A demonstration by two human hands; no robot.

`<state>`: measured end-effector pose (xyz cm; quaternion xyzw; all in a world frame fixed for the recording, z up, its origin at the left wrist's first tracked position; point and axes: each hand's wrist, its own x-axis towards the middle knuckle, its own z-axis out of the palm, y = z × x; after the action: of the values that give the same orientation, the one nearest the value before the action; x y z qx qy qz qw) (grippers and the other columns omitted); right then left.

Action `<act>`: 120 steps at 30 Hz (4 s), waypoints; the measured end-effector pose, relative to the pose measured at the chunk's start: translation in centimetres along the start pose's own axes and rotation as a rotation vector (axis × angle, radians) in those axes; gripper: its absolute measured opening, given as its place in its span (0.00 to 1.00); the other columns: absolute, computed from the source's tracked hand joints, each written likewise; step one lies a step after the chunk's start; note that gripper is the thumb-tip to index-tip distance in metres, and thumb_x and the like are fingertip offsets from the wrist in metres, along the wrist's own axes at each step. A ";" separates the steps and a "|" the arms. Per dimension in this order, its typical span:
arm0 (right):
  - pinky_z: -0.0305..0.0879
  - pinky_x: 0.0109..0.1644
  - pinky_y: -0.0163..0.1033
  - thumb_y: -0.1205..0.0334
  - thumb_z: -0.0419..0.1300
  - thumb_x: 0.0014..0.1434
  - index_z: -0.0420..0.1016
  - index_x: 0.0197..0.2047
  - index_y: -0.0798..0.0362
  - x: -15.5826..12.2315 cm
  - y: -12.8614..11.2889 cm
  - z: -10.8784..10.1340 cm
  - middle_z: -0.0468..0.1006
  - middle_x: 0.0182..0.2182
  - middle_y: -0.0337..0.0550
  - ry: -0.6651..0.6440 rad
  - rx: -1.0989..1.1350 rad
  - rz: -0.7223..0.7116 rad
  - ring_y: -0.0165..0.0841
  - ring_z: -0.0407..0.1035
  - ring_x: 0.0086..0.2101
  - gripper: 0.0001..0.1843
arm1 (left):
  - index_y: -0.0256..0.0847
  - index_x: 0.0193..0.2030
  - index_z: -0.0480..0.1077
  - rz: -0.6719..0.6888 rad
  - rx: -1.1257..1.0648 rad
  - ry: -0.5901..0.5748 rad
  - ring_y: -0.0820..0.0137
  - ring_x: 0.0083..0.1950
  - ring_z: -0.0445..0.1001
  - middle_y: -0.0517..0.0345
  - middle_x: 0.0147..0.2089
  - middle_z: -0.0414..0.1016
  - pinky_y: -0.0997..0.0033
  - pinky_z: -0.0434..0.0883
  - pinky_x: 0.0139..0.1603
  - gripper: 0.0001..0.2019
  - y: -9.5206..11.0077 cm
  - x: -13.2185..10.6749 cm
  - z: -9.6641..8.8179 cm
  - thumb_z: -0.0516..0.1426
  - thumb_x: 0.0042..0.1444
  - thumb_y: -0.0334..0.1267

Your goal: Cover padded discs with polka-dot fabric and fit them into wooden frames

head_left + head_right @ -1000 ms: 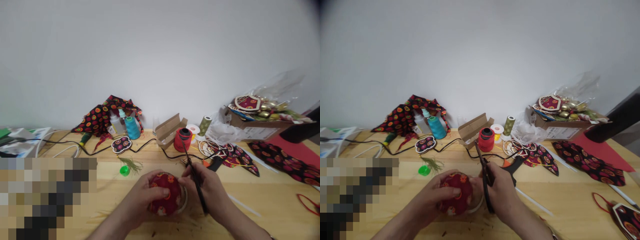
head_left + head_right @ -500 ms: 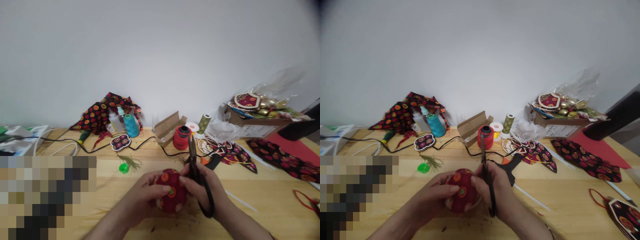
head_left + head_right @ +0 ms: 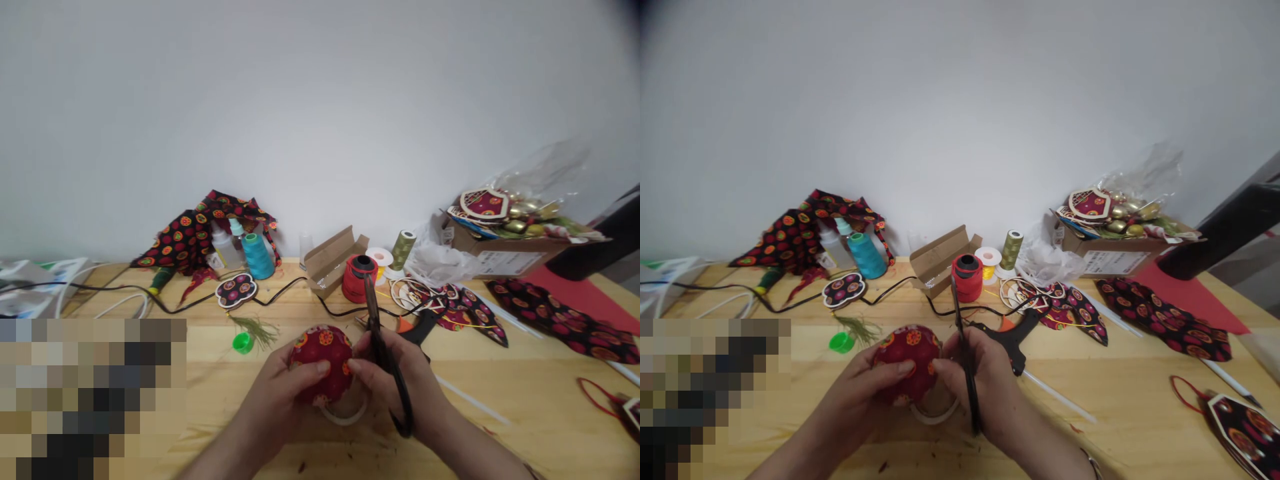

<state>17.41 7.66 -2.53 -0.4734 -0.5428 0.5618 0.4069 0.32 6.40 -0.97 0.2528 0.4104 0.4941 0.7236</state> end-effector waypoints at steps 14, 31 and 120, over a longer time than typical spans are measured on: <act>0.55 0.26 0.35 0.49 0.60 0.54 0.69 0.29 0.51 -0.6 -1.6 -1.1 0.73 0.23 0.38 0.179 -0.966 -0.322 0.33 0.64 0.22 0.13 | 0.35 0.35 0.79 0.132 -0.029 0.148 0.68 0.32 0.79 0.50 0.34 0.83 0.73 0.75 0.36 0.11 0.3 0.8 -0.7 0.68 0.41 0.30; 0.56 0.26 0.38 0.54 0.56 0.59 0.73 0.28 0.52 -0.3 0.1 -1.6 0.78 0.23 0.43 0.379 -1.304 -0.733 0.36 0.73 0.24 0.13 | 0.34 0.36 0.79 0.181 -0.057 0.171 0.70 0.31 0.79 0.51 0.33 0.83 0.76 0.75 0.33 0.12 0.4 0.9 -0.4 0.69 0.42 0.30; 0.55 0.24 0.38 0.54 0.65 0.52 0.71 0.24 0.51 -1.4 0.2 -0.2 0.77 0.20 0.39 0.211 -1.175 -0.513 0.38 0.74 0.21 0.12 | 0.37 0.44 0.76 0.152 -0.272 0.145 0.59 0.44 0.80 0.46 0.46 0.81 0.64 0.75 0.41 0.21 -0.2 1.0 1.3 0.59 0.54 0.53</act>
<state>17.88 6.37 -2.55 -0.5251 -0.8127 0.0070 0.2525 1.69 7.25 -0.79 0.1465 0.3703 0.6154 0.6802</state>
